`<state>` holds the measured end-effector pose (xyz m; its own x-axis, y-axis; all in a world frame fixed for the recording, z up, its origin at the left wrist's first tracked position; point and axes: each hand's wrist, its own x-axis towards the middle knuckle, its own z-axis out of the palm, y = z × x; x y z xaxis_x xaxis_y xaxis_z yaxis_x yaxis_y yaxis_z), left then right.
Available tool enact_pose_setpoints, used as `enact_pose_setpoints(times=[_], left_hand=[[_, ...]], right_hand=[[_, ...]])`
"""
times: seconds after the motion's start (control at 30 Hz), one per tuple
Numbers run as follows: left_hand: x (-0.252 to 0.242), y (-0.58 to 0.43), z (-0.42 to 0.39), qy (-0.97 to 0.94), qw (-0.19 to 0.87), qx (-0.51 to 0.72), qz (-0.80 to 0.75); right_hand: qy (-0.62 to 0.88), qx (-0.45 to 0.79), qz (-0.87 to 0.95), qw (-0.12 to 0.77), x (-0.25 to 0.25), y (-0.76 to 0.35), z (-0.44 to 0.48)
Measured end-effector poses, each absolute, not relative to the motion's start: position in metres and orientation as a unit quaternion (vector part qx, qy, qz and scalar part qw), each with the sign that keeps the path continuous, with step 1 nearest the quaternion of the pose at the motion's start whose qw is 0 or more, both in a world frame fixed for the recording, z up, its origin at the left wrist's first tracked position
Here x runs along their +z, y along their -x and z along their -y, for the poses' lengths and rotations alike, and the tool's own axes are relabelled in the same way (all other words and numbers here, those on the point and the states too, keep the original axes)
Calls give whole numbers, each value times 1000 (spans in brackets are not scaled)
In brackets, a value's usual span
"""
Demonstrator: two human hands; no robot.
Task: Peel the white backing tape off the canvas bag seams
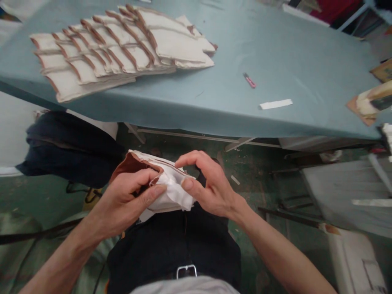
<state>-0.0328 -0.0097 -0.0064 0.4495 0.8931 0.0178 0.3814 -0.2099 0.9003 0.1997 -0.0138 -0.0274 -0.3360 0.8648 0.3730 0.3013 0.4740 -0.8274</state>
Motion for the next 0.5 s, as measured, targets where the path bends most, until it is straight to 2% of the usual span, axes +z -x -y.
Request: enact_pose_setpoints(times=[0.17, 0.5], left_hand=[[0, 32, 11, -729, 483, 254, -414], [0, 31, 6, -719, 545, 232, -365]], right_hand=[[307, 395, 769, 398, -27, -195, -6], [241, 294, 865, 326, -22, -187, -33]])
